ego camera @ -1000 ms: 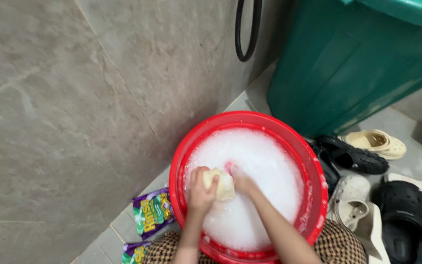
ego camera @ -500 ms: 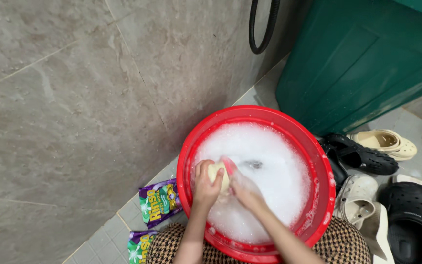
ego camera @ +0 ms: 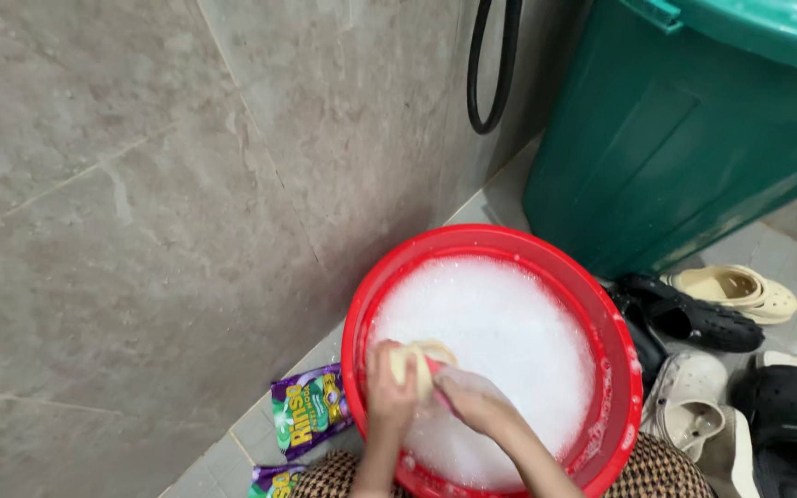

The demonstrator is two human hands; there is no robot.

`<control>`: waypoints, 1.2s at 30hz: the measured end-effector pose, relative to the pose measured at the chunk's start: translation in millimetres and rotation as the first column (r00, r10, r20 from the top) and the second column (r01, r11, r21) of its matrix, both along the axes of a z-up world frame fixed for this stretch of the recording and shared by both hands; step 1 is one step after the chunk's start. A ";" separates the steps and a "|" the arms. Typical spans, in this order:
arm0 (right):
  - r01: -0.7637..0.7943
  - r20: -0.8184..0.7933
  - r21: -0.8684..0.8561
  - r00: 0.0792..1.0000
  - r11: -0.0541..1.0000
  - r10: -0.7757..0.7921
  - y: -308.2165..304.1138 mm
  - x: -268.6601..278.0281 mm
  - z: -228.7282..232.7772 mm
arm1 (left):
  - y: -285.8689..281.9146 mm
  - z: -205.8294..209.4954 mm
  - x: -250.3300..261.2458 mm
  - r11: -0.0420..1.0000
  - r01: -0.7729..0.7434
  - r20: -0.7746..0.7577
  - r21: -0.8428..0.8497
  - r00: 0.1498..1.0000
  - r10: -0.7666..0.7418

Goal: The person scrubs a pair of beige clogs with a pink sponge in a red bucket filled with soapy water. The person repeatedly dips and scrubs the shoes, then places them aside with other shoes on the floor.

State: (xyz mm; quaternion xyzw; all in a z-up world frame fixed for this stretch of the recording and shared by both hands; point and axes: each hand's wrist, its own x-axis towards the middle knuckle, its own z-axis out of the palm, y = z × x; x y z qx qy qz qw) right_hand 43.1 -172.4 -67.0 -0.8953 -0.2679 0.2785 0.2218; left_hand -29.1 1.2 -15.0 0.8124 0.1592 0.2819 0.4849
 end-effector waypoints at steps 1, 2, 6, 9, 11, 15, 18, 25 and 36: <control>-0.014 -0.038 -0.026 0.999 1.000 0.013 -8.5 -0.1 -11.7 | -11.5 -1.0 -1.5 0.998 0.056 0.068 0.040 0.996 -0.058; -0.012 -0.078 -0.023 0.997 1.000 0.010 -8.9 15.1 -27.7 | -24.9 -4.0 1.9 0.991 0.109 0.134 0.083 0.984 -0.119; 0.203 -0.395 0.265 0.915 0.942 -0.086 -25.4 37.3 -77.4 | -57.0 -30.3 -21.7 0.938 0.339 0.112 0.078 0.932 -0.346; 0.264 -0.328 0.273 0.929 0.925 -0.168 -47.8 16.7 -59.5 | -35.3 -59.5 -2.7 0.582 0.016 -0.172 -0.813 0.948 -0.268; 0.352 -0.170 0.291 0.934 0.890 -0.314 -54.7 -2.5 -32.2 | -22.9 -76.9 -3.2 0.315 -0.065 -0.147 -0.947 0.958 -0.245; 0.234 0.186 0.137 0.948 0.962 -0.257 -47.1 -42.6 47.7 | -35.9 -68.0 -9.7 0.188 0.099 -0.010 -0.977 0.862 -0.507; 0.223 0.211 0.236 0.938 0.946 -0.274 -37.0 -72.6 84.5 | -32.9 -37.9 -12.3 0.339 0.323 0.130 -0.883 0.864 -0.487; 0.082 0.265 0.420 0.941 0.904 -0.208 -16.7 -39.2 61.8 | -41.1 8.0 -31.0 0.635 0.450 0.043 -0.628 0.835 -0.549; 0.372 -0.391 0.408 0.896 0.834 -0.208 -96.5 -52.0 32.3 | -3.4 -5.8 -15.0 0.697 0.342 0.183 -0.630 0.938 -0.295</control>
